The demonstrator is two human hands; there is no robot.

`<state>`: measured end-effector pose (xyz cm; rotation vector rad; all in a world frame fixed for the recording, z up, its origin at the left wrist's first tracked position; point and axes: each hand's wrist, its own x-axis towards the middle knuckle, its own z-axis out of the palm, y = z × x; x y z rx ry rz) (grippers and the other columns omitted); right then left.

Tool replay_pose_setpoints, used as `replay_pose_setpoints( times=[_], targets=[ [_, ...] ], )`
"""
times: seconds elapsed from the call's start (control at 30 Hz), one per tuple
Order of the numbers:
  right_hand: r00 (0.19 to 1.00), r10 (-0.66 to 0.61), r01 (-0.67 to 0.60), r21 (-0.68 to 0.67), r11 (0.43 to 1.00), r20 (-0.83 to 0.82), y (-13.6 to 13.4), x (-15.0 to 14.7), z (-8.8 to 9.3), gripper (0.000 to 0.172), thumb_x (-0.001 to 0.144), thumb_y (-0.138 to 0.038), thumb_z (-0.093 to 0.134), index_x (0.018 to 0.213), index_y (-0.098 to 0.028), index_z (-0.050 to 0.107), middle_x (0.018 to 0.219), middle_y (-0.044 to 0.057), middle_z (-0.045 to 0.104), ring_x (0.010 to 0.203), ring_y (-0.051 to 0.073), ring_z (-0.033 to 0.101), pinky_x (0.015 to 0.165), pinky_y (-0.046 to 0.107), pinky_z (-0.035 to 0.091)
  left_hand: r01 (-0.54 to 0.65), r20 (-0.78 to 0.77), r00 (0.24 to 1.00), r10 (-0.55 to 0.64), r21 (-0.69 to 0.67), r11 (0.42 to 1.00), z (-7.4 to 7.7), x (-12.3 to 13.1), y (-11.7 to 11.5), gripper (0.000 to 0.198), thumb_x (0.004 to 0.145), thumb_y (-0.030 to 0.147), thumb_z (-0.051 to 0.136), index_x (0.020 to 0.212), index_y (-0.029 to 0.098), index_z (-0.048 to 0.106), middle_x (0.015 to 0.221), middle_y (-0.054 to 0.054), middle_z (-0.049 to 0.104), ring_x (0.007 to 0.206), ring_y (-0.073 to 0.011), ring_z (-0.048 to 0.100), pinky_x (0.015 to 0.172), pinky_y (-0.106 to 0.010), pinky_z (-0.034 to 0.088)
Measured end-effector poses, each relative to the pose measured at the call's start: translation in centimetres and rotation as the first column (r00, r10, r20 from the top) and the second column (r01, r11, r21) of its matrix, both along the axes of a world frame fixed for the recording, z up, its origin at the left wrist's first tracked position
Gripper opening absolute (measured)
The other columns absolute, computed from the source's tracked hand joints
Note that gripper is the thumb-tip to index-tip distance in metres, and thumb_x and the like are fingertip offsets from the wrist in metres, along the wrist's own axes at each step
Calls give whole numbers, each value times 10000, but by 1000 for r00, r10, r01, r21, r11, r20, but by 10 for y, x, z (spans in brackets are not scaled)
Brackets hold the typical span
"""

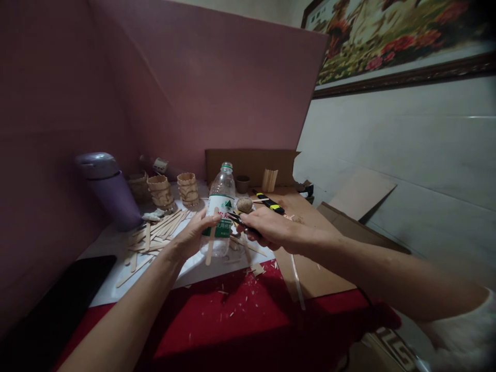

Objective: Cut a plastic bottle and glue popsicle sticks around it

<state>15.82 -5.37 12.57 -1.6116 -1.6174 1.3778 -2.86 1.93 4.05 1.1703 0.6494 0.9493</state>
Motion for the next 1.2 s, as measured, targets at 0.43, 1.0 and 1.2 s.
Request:
replay_pose_setpoints(
  times=[0.43, 1.0, 1.2],
  targets=[
    [982, -79, 151, 471, 869, -169, 8, -24, -46, 245, 783, -252, 687, 627, -185, 511, 565, -59, 481, 526, 87, 425, 513, 228, 331, -146, 133, 979, 154, -73, 987, 5, 5, -2, 408, 612, 350, 829, 894, 139, 624, 725, -22, 684, 586, -158, 620, 564, -269, 496],
    [961, -159, 252, 469, 846, -228, 19, -55, -76, 200, 745, -280, 616, 588, -197, 524, 510, -47, 510, 501, 110, 451, 508, 244, 320, -370, 212, 901, 378, -79, 926, -3, 14, 7, 477, 562, 385, 855, 884, 136, 605, 716, 0, 646, 593, -125, 574, 562, -241, 445],
    [956, -148, 261, 501, 825, -255, 22, -54, -83, 207, 751, -317, 622, 613, -206, 516, 527, -49, 519, 509, 116, 459, 527, 245, 341, -370, 185, 910, 371, -41, 928, -9, 16, 10, 511, 577, 437, 842, 922, 140, 611, 764, -13, 645, 657, -148, 594, 624, -265, 456]
  ],
)
